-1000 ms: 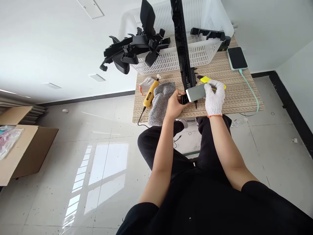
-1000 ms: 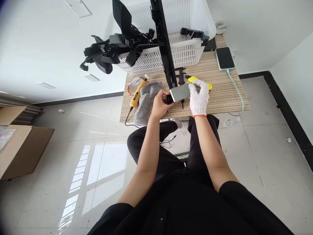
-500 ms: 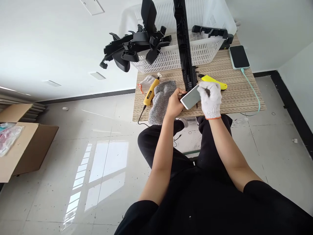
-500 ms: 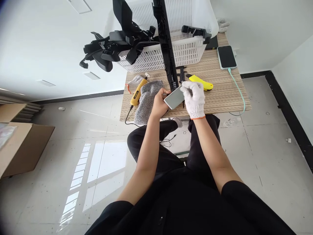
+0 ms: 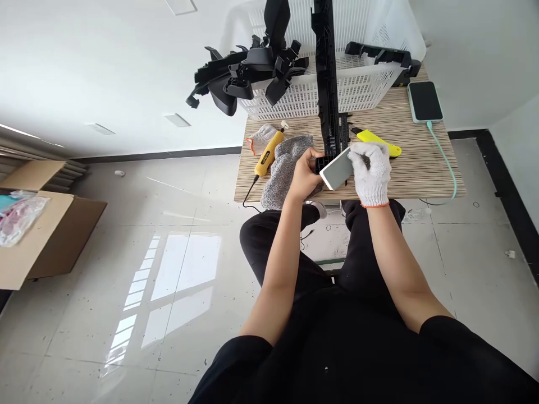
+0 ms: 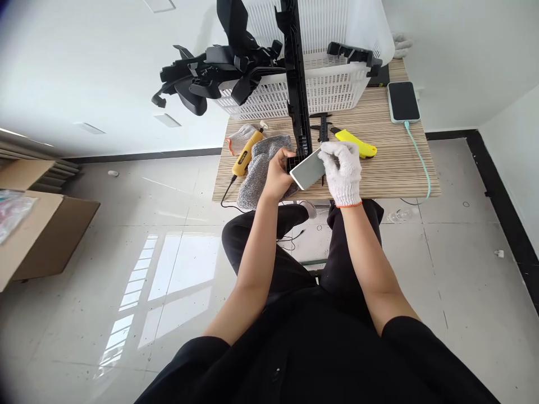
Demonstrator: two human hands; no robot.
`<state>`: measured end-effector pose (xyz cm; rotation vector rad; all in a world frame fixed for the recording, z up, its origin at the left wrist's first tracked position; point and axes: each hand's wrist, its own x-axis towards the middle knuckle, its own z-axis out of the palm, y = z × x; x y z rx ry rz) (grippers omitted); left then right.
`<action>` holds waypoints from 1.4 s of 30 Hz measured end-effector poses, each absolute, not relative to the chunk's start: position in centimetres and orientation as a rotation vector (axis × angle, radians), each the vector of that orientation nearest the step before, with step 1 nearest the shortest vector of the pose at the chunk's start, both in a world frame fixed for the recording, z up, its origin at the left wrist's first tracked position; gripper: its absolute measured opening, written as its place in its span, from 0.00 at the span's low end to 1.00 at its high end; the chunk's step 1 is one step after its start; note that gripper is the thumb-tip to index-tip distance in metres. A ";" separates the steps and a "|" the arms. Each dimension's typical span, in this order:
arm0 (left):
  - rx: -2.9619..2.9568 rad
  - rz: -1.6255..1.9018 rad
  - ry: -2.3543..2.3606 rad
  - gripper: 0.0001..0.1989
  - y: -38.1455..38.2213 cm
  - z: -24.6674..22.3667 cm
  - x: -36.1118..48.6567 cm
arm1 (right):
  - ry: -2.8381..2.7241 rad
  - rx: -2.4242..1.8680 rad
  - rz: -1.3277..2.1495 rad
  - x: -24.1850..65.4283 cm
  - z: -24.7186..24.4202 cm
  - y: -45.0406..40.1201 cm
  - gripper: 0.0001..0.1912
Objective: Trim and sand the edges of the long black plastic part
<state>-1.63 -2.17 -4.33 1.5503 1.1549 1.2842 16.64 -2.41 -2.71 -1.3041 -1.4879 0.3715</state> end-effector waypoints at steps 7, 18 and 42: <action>1.562 1.366 1.073 0.28 -2.2 -4.3 -1.6 | -1.442 -1.266 0.438 16.6 -2.6 -2.4 0.12; 1.432 1.281 0.987 0.30 -2.7 -3.4 -1.3 | -1.184 -1.366 0.357 17.8 -4.7 -0.6 0.21; 1.486 1.327 0.968 0.25 -2.8 -3.5 -1.6 | -1.352 -1.233 0.164 17.1 -4.2 -1.6 0.15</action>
